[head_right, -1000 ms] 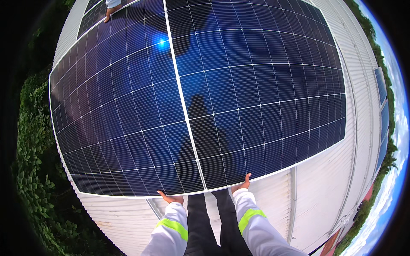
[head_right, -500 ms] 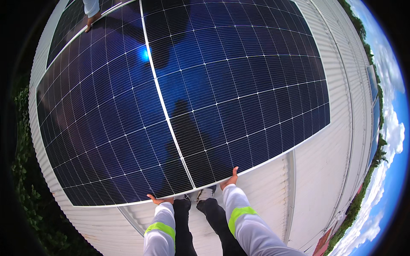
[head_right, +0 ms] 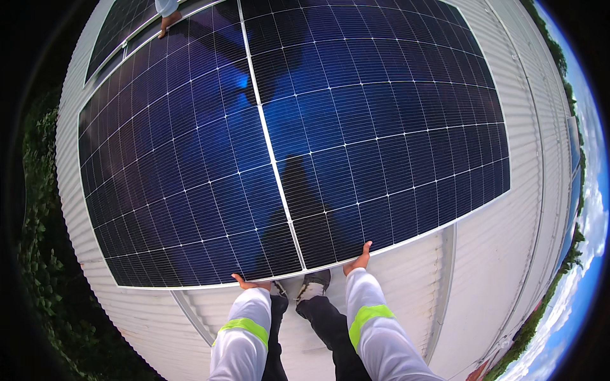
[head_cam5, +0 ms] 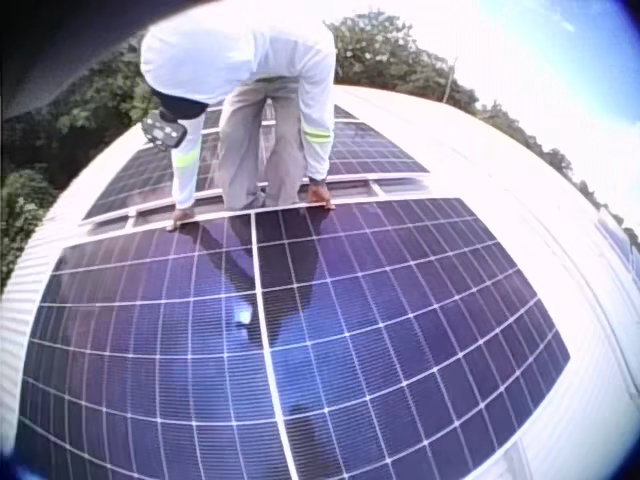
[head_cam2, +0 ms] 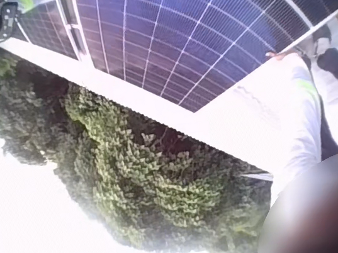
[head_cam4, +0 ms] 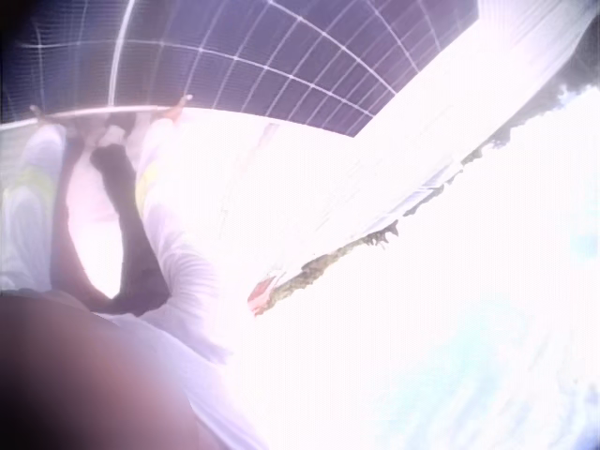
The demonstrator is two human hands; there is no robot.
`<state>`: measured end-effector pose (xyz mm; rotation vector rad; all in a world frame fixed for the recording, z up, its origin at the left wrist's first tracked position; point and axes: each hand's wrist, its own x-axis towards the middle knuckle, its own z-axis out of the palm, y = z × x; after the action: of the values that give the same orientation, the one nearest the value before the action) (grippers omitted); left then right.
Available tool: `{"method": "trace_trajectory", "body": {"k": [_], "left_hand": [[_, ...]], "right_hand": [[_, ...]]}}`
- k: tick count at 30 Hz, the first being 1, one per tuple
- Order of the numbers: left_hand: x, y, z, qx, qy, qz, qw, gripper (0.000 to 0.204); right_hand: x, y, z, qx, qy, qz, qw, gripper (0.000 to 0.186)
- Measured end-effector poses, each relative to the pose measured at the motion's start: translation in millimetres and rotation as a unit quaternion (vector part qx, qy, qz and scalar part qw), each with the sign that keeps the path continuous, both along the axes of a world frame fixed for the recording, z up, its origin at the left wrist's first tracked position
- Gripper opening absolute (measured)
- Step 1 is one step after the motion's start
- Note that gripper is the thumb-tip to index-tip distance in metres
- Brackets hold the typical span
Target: The person positions a solar panel on a rooftop and secures it using a screwdriver. They align the panel with adjacent units and tighten fasteners along the mounting rail to fix the panel in place.
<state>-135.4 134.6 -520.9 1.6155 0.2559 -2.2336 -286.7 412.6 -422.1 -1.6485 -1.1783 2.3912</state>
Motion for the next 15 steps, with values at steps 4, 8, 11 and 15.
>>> {"method": "trace_trajectory", "body": {"k": [4, 8, 11, 15], "left_hand": [[-12.8, -2.5, 19.6, -0.030, -0.027, 0.025, 0.999, 0.082], [-25.3, -6.1, 44.5, -0.011, -0.065, 0.011, 0.998, 0.083], [-28.7, -4.9, 45.3, -0.031, -0.070, 0.022, 0.997, 0.088], [-18.2, 0.5, 26.2, -0.017, -0.113, -0.017, 0.993, 0.094]], "right_hand": [[-0.1, -4.0, 8.2, -0.006, -0.001, 0.016, 1.000, 0.069], [-4.2, -6.1, 10.2, -0.010, -0.007, -0.011, 1.000, 0.067], [-5.5, -6.0, 10.5, -0.021, -0.006, 0.005, 1.000, 0.067], [-2.7, -0.5, 6.7, -0.012, -0.022, 0.016, 1.000, 0.066]]}}
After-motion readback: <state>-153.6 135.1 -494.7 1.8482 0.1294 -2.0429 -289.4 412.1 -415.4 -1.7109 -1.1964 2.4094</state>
